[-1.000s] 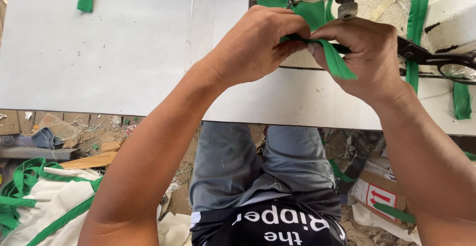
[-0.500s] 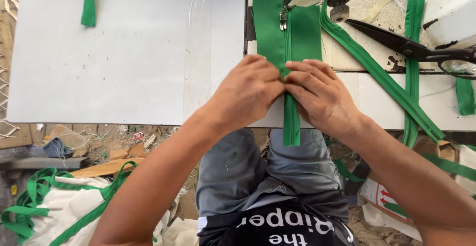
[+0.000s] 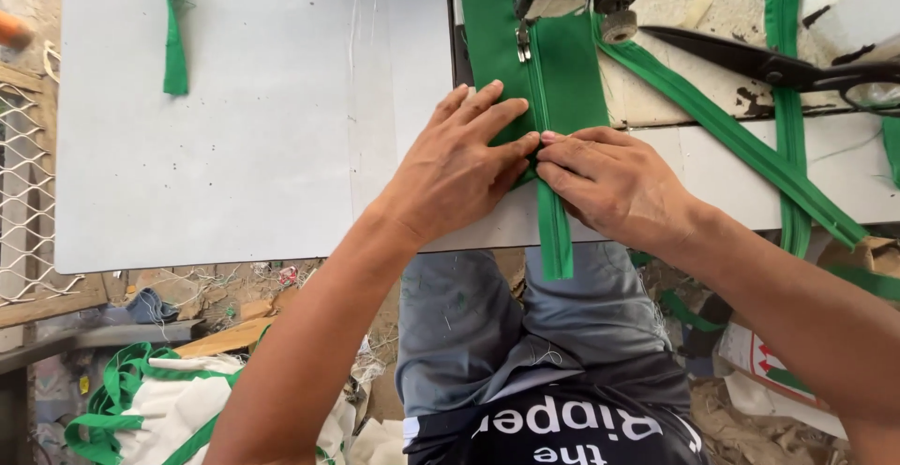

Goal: Sewing green fabric strips using an industrial sewing machine to create bag components.

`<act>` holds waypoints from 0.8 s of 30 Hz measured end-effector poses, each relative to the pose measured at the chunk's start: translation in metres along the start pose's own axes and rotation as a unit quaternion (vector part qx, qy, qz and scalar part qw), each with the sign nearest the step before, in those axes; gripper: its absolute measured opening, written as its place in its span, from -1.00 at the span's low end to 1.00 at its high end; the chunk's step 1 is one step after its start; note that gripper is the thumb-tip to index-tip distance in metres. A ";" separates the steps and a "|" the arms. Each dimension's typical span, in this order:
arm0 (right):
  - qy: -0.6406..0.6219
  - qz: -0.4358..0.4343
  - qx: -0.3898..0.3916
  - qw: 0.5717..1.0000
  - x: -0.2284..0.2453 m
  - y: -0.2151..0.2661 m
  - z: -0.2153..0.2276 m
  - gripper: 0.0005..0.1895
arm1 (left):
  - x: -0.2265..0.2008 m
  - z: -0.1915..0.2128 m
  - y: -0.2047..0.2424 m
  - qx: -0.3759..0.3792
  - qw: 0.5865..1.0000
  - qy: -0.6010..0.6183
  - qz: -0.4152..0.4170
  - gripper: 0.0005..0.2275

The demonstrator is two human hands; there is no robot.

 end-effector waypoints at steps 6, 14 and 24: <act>0.003 0.007 0.019 1.000 -0.001 0.000 -0.003 -0.82 | 0.006 0.007 0.005 0.010 1.000 0.024 -0.006 -0.79; -0.033 0.010 0.108 0.994 -0.028 0.003 -0.014 -0.77 | 0.019 0.031 -0.021 0.006 0.994 0.012 -0.106 -0.81; -0.027 -0.015 0.093 0.995 -0.032 -0.029 -0.008 -0.86 | 0.040 0.021 -0.026 0.019 0.995 0.020 -0.093 -0.80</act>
Point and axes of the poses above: each hand's wrist, its own y-axis away from the middle knuckle, its own z-axis out of the back of the hand, x = y × z, the point moved 4 cm from there along -y, towards the middle knuckle, and after that the axes turned 6 degrees about x, right-handed, at the moved point
